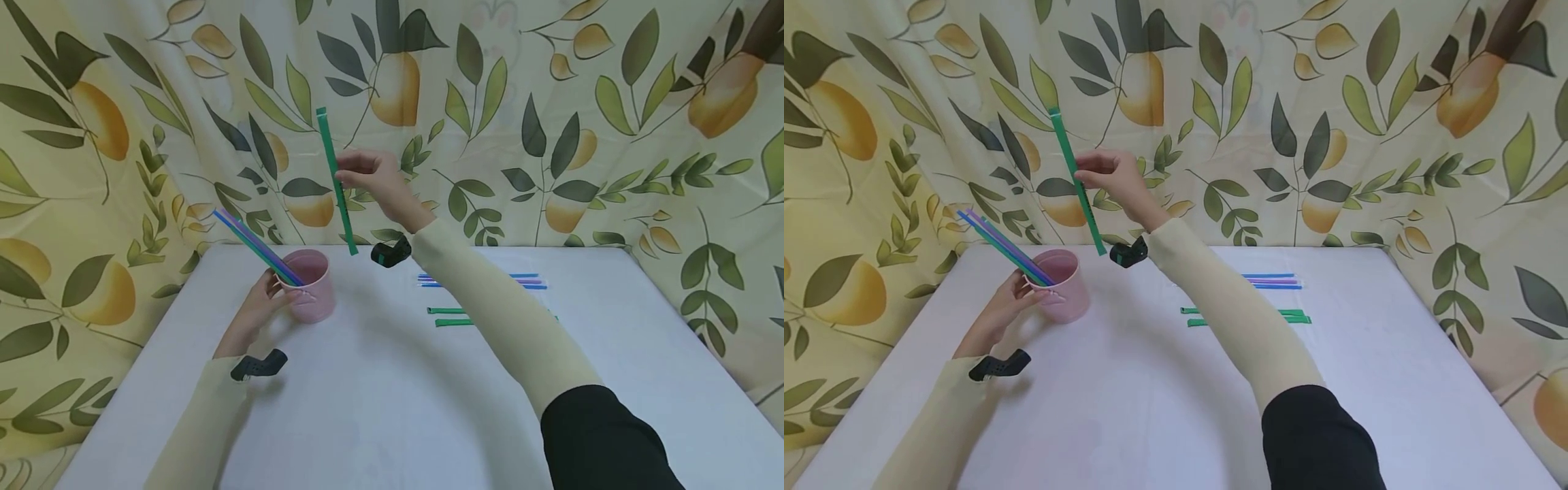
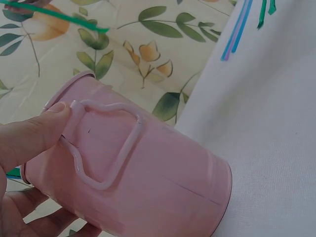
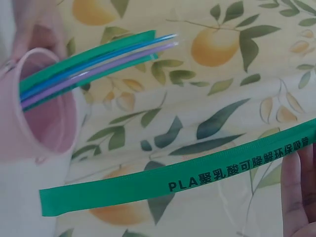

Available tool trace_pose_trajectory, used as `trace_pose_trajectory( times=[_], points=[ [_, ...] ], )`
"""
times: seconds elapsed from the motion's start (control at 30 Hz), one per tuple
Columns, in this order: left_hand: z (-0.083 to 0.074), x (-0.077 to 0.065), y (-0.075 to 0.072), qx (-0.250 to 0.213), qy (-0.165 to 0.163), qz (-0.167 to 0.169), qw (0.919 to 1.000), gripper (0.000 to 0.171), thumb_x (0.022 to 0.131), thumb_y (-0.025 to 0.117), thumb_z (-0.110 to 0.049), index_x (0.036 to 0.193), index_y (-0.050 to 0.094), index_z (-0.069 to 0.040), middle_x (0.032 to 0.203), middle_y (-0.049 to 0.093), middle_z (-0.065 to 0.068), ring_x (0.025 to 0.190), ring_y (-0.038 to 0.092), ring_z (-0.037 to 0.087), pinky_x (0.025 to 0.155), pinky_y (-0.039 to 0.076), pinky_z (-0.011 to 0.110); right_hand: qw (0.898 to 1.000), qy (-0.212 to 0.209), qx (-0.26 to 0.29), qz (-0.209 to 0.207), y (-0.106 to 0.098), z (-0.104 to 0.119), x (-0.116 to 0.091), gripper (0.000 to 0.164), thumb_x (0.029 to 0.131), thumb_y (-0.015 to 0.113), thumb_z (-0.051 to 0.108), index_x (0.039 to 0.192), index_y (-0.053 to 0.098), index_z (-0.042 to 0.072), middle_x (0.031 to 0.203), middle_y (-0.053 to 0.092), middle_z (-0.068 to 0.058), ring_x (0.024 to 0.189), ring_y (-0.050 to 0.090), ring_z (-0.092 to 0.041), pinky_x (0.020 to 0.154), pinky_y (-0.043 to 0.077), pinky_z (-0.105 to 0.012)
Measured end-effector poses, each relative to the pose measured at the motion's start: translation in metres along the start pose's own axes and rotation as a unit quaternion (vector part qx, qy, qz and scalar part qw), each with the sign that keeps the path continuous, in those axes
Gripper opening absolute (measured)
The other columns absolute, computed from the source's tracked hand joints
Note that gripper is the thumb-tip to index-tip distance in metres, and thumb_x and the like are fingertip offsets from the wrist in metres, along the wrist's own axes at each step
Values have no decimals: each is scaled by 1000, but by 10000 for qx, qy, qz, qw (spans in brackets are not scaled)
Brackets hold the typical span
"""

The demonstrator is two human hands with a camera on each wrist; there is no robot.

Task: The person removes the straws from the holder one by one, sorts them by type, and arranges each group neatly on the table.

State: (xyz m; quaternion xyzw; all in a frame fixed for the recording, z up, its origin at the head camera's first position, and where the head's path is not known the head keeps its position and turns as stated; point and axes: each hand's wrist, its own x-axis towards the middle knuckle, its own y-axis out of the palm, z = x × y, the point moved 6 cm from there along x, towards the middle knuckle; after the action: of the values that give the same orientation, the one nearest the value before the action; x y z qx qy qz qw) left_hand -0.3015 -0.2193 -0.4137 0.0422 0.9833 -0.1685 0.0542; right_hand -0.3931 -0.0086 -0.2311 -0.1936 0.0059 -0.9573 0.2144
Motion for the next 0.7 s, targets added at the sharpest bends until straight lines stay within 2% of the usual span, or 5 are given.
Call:
trace_pose_trajectory(
  times=[0.2, 0.33, 0.47, 0.7],
  points=[
    [0, 2, -1, -237, 182, 34, 9995, 84, 90, 62, -19, 151, 5, -8, 156, 13, 21, 145, 16, 37, 118, 21, 50, 9974, 415, -543, 207, -18, -8, -24, 24, 86, 65, 4, 108, 66, -3, 88, 70, 2, 82, 67, -12, 90, 55, -36],
    [1, 3, -1, -134, 143, -14, 9998, 85, 90, 63, -21, 151, 6, -9, 156, 14, 21, 144, 17, 37, 118, 21, 50, 9920, 710, -890, 544, -31, -18, -44, 24, 85, 66, 3, 108, 67, -2, 88, 70, 1, 82, 67, -12, 86, 57, -33],
    [2, 3, 0, -167, 112, -6, 9998, 85, 90, 63, -22, 151, 6, -8, 156, 13, 21, 144, 17, 37, 118, 21, 50, 9826, 973, -1298, 900, -45, -28, -68, 24, 84, 67, 5, 108, 67, -3, 91, 71, 0, 84, 66, -12, 81, 57, -27],
    [0, 2, 0, -190, 122, -17, 9997, 83, 90, 62, -19, 151, 7, -8, 156, 13, 21, 145, 16, 37, 118, 21, 50, 9572, 1474, -2135, 1280, -73, -45, -104, 25, 85, 69, 13, 107, 69, 1, 106, 70, -8, 89, 64, -10, 78, 54, -23]
  ],
)
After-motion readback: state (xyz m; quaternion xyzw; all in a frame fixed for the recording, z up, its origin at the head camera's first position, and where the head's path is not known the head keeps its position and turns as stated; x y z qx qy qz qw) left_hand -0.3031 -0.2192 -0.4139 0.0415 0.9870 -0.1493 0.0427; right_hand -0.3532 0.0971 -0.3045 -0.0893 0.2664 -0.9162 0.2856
